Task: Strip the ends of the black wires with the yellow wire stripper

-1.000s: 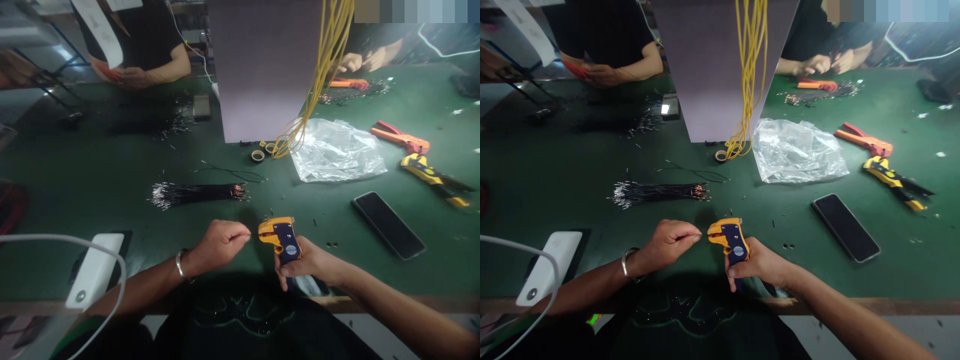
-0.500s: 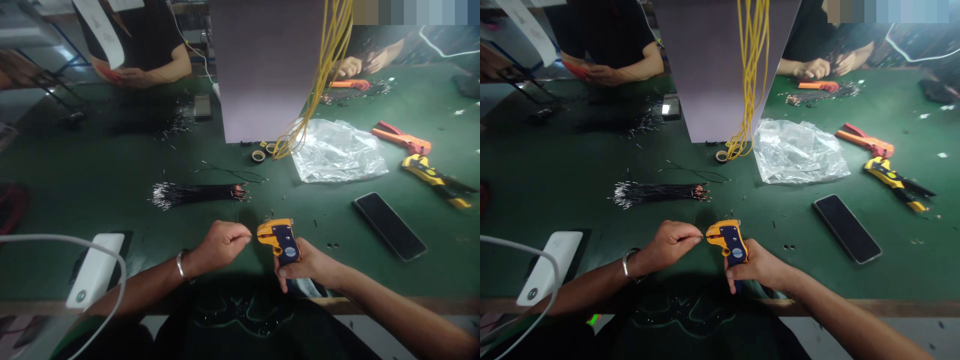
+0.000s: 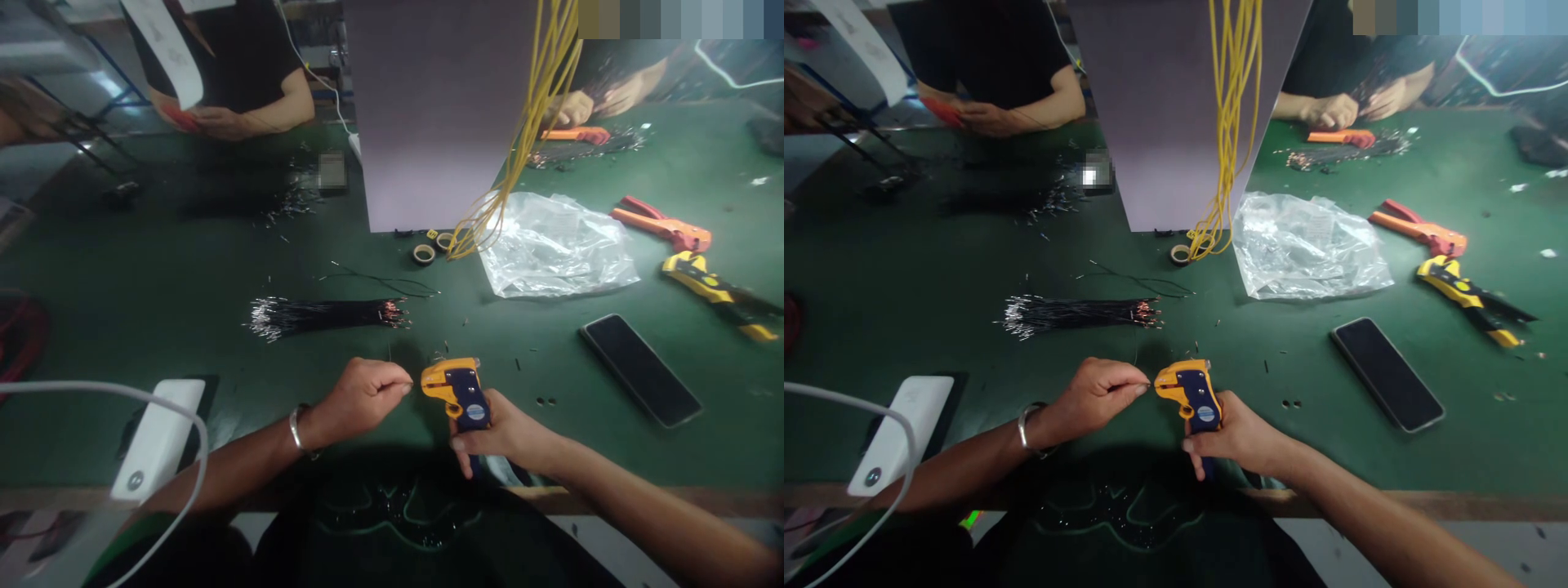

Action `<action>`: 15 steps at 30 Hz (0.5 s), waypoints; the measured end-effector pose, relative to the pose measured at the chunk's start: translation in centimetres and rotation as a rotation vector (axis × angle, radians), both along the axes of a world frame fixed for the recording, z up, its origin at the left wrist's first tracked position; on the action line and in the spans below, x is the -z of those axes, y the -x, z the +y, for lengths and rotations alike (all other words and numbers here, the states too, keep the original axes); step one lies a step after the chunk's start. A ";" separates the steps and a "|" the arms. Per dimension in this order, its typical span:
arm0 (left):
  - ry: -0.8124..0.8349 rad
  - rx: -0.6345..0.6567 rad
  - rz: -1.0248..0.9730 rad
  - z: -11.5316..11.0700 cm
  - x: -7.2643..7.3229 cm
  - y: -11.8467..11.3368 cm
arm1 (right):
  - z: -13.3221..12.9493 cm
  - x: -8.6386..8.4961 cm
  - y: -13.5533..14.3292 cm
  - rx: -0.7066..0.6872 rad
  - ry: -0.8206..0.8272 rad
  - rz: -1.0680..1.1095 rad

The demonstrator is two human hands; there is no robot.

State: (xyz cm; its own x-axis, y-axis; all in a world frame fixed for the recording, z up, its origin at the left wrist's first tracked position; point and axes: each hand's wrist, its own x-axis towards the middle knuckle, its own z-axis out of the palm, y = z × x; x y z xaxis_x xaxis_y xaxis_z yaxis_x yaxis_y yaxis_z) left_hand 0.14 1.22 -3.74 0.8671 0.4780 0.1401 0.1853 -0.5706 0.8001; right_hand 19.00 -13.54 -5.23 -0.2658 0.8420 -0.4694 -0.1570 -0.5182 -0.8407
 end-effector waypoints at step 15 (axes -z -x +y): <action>0.057 0.032 0.047 0.7 0.3 -0.1 | -1.0 1.3 1.0 0.092 -0.011 -0.125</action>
State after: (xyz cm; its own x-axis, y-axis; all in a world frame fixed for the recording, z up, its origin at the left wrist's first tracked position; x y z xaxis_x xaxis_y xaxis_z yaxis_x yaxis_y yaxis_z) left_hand 0.25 1.96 -4.02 0.8870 0.4561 0.0723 0.2058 -0.5307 0.8222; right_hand 18.04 -14.51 -6.57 -0.1269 0.8656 -0.4843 -0.0974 -0.4968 -0.8624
